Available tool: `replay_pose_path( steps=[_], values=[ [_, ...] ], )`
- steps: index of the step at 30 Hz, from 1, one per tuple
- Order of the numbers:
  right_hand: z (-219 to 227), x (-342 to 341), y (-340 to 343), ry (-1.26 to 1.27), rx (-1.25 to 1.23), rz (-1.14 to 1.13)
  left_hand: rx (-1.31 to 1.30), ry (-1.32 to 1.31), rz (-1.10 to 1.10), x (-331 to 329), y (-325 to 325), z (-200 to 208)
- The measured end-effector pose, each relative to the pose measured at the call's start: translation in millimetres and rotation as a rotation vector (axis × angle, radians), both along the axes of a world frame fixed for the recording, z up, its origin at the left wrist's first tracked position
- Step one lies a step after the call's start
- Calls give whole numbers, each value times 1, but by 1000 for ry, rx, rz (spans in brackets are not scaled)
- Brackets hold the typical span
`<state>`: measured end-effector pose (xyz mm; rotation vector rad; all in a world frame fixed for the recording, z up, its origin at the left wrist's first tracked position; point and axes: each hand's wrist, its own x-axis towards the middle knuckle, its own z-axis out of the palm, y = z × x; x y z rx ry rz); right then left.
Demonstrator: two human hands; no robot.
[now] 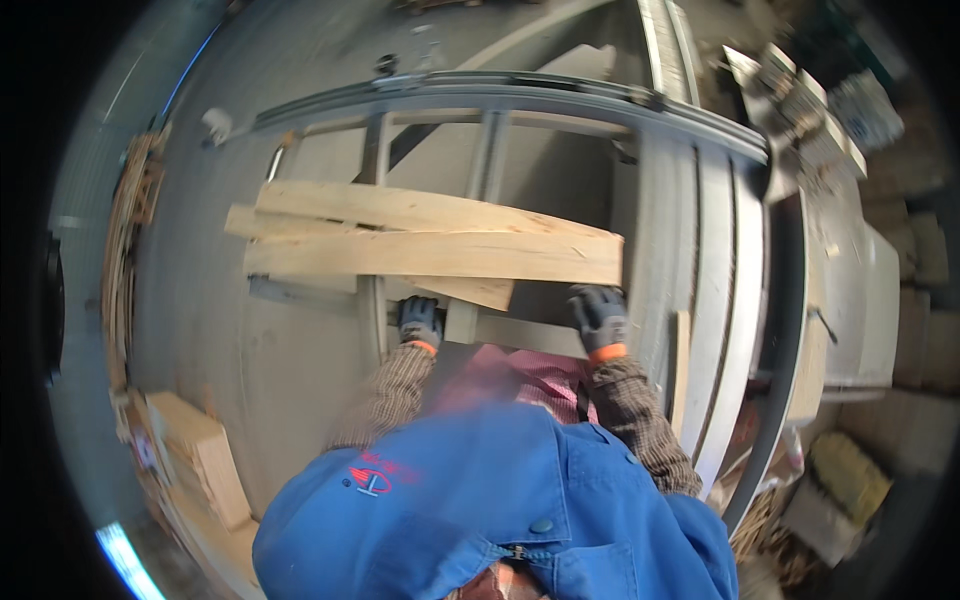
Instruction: The person uses a table saw to cut wooden planks into smaller pieces. They feed each plank through the saw, guide it with a push stick, and stack the cut pieces on the table.
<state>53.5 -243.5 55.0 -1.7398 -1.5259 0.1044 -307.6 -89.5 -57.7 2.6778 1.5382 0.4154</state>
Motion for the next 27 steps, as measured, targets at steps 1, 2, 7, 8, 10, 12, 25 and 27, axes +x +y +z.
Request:
replay_pose_path(
  steps=[1, 2, 7, 8, 10, 12, 25, 27],
  values=[
    [9, -8, 13, -7, 87, -57, -11, -60, -11, -8, 5, -3],
    [17, -10, 30, -4, 63, -85, -8, -120, -18, -19, 9, -8],
    [9, -15, 110, -317, -18, -90, -9, -178, -75, -64, 7, -25],
    [2, -11, 125, -332, -110, -78, 35, -216, -104, -66, 9, -26],
    [-13, -3, 149, -355, -404, -70, 22, -235, -134, -71, 8, -31],
    [-31, 2, 163, -259, -573, 19, 11, -240, -141, -74, 7, -36],
    [26, 25, 116, -342, -162, -55, 219, -254, -218, -75, -14, 48],
    [59, 39, 97, -374, -95, -80, 117, -531, -250, -58, 5, 83]
  ],
)
